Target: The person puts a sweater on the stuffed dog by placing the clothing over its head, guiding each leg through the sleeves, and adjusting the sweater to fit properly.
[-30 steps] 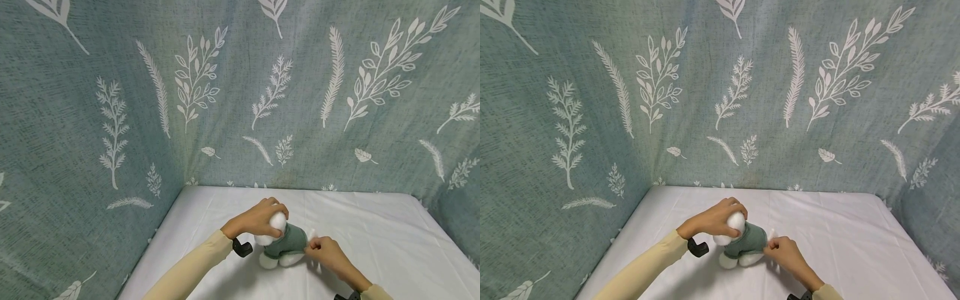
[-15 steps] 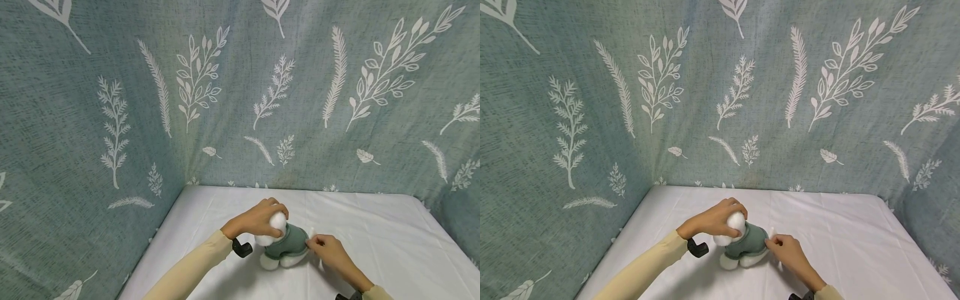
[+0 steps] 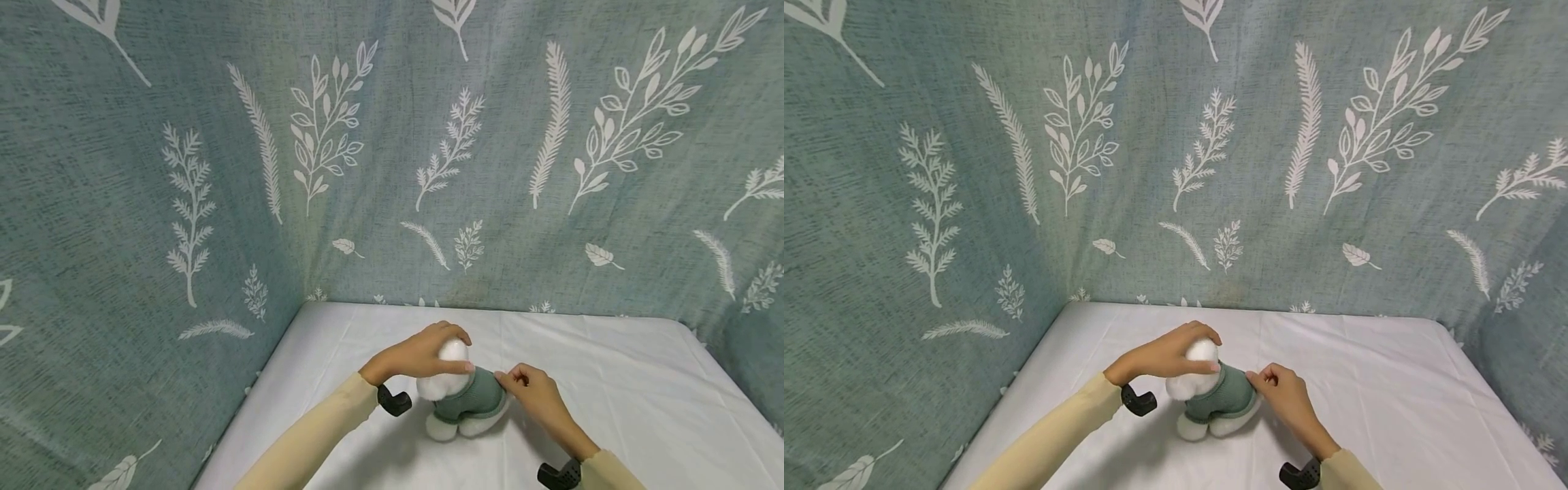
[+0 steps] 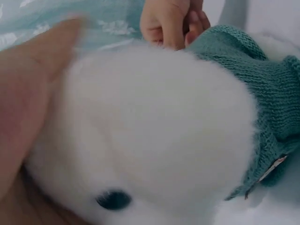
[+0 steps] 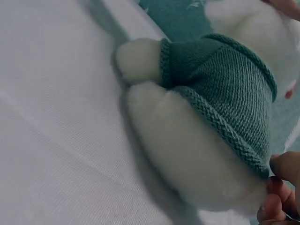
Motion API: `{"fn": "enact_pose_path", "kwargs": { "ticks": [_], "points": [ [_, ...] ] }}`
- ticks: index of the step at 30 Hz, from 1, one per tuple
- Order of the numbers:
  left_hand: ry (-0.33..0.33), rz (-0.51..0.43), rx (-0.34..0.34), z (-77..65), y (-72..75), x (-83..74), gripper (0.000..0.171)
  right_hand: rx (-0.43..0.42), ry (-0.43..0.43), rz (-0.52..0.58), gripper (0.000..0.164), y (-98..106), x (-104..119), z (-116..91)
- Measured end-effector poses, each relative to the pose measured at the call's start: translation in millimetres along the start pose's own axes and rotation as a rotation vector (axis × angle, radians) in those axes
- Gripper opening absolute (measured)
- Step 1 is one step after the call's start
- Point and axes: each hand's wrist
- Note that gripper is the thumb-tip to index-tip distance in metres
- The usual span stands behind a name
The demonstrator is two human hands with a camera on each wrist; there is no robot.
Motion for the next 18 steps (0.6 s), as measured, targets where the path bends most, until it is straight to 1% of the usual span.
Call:
{"fn": "enact_pose_path", "kwargs": {
  "ticks": [4,6,8,10,12,13,14,15,18],
  "points": [
    [0.033,-0.234,-0.048,-0.5,3.2,11.7,0.04,0.007,0.046,-0.041,0.03,3.1,3.6,-6.2],
    [0.076,-0.337,-0.079,-0.3,4.4,19.9,0.045,0.027,0.065,-0.06,0.029,5.0,4.4,-9.7],
    [0.126,-0.409,-0.107,0.5,3.9,30.7,0.047,0.06,0.091,-0.065,0.028,6.3,4.9,-13.6],
    [0.179,-0.437,-0.132,1.7,2.5,42.1,0.042,0.101,0.125,-0.067,0.027,6.6,5.9,-17.3],
    [0.221,-0.443,-0.13,2.4,0.2,53.6,0.031,0.15,0.168,-0.062,0.027,5.7,7.4,-21.1],
    [0.23,-0.442,-0.127,2.7,-1.2,59.0,0.027,0.178,0.186,-0.058,0.027,4.9,8.6,-22.9],
    [0.234,-0.437,-0.119,3.0,-2.6,63.9,0.025,0.204,0.202,-0.053,0.027,3.8,9.8,-24.7],
    [0.234,-0.433,-0.108,2.9,-4.2,68.5,0.027,0.232,0.216,-0.049,0.028,2.5,11.1,-26.3],
    [0.205,-0.413,-0.058,2.5,-9.8,79.2,0.034,0.303,0.246,-0.035,0.03,-2.1,14.9,-31.3]
  ]
}}
Point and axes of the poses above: each hand's wrist, its own z-axis towards the middle knuckle, its own y-axis out of the back of the hand, x = y × z, and after that the axes turned 2 degrees about z, right-handed
